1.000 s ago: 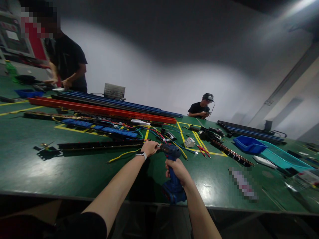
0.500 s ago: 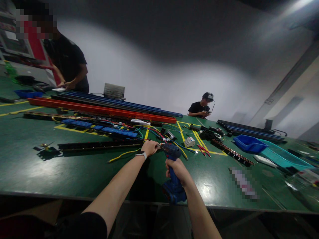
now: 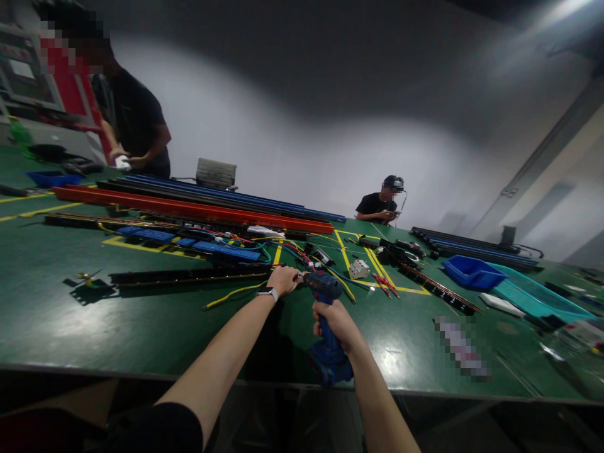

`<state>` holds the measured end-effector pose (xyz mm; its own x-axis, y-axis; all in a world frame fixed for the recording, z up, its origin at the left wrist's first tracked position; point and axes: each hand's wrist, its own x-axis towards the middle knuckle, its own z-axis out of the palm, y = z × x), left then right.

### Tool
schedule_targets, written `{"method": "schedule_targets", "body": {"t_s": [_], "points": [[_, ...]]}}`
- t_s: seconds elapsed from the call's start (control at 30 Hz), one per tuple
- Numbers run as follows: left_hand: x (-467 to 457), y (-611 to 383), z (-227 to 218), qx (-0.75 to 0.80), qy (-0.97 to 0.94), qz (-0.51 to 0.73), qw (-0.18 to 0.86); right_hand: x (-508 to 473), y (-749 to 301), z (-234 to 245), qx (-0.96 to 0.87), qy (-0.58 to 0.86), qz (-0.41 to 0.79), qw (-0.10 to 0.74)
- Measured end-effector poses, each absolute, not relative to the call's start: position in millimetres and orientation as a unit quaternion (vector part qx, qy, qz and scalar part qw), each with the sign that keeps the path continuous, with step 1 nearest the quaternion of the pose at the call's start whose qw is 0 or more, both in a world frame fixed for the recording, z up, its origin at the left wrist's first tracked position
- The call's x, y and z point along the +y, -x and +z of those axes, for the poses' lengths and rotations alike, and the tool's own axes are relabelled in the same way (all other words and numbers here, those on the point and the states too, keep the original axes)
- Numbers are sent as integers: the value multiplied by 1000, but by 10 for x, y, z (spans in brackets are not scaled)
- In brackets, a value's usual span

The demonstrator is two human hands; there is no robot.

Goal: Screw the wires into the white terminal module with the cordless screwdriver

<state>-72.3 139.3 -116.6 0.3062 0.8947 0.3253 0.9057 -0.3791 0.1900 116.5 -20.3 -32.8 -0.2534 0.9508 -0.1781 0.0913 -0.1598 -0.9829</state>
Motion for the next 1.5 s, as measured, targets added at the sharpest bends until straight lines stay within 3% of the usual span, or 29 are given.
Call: {"method": "schedule_targets", "body": {"t_s": [1.5], "points": [[1389,711,-1169,-557,805,-201,16,-223,-1168,-324,-526,484,587,380]]}}
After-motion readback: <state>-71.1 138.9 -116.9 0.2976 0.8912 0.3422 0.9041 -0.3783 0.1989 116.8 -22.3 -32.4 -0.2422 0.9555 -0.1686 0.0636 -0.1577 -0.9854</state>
